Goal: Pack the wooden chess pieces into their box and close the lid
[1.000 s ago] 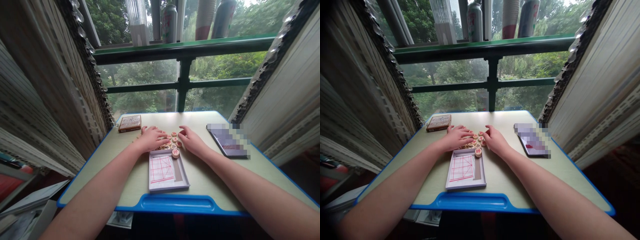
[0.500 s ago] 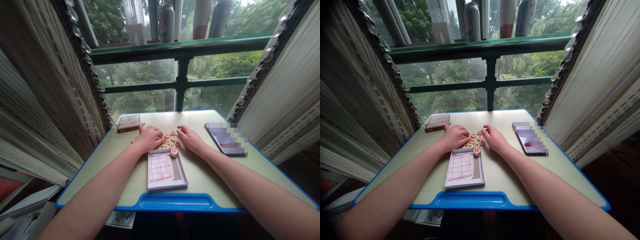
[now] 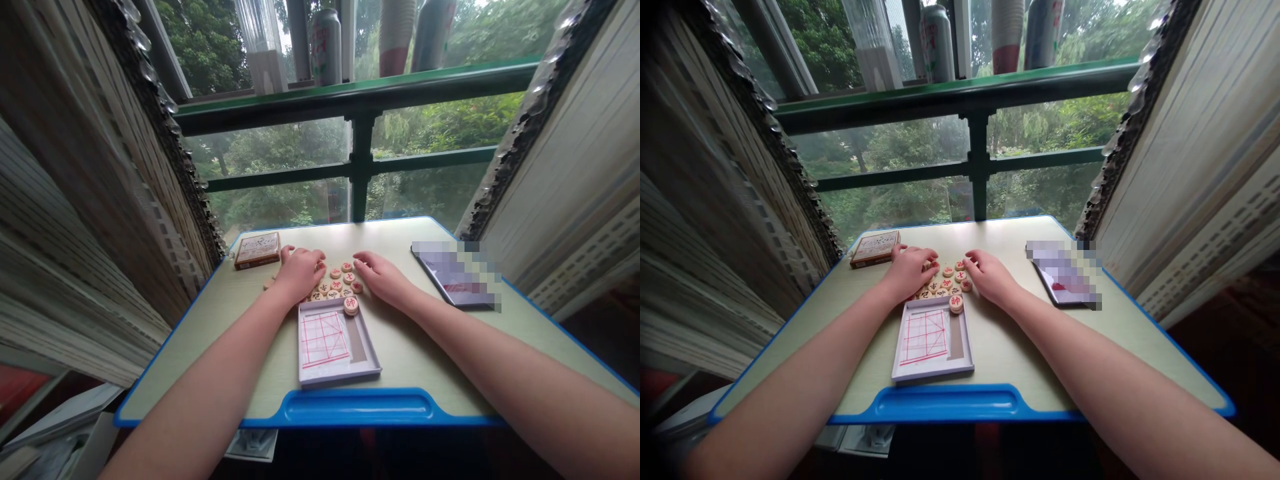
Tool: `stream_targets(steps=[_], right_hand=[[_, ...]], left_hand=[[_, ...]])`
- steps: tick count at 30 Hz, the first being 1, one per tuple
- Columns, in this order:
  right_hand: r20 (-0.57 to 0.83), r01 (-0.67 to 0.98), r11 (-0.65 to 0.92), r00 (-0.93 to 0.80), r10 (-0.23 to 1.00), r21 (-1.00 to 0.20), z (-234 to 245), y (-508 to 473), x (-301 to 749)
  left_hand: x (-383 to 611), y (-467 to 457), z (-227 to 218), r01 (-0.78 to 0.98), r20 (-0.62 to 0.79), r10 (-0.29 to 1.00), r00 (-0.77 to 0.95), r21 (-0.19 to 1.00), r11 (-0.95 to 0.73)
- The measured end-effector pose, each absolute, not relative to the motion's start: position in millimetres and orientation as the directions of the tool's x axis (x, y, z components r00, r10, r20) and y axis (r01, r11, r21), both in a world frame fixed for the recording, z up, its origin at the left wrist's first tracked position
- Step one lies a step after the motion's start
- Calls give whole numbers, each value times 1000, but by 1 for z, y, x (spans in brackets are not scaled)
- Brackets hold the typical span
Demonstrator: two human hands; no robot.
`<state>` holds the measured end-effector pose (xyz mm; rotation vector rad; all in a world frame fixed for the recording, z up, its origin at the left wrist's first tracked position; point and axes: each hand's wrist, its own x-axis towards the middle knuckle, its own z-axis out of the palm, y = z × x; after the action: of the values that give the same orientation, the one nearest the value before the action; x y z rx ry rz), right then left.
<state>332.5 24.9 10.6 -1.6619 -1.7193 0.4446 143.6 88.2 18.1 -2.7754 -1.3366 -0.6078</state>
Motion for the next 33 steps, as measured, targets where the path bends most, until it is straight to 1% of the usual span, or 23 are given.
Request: stream_targets(steps=[3,7,11,15,18,20,23,25,29,33], right_hand=[[246,727,134,49,968,-673,10,25,334],[237,702,130,58,970,-701,10,26,336],[234,676,138,52,971,-724,9,26,338],[229,672,142,42,973,-727,12,25,339],[212,646,121,64,975,-754,14,22,340],[203,630,111,75,976,-768,16,21,341],[199,629,111,72,977,-769,17,20,342],[203,634,117,64,977,-764,16,20,342],[235,642,152,46,971,-752,14,22,343],[258,667,176,25,966,-724,12,22,343]], left_hand=[[143,84,19,723,405,718,567,174,-669],[139,74,26,645,465,682,564,267,-716],[135,50,38,483,466,607,644,368,-795],[139,23,47,252,418,437,797,427,-868],[144,11,47,203,335,333,881,369,-907],[145,10,45,224,253,308,917,313,-923],[144,13,43,280,189,323,927,221,-934],[142,15,44,304,181,335,925,175,-936],[137,19,49,326,194,345,918,124,-937],[132,19,57,439,200,435,878,26,-898]])
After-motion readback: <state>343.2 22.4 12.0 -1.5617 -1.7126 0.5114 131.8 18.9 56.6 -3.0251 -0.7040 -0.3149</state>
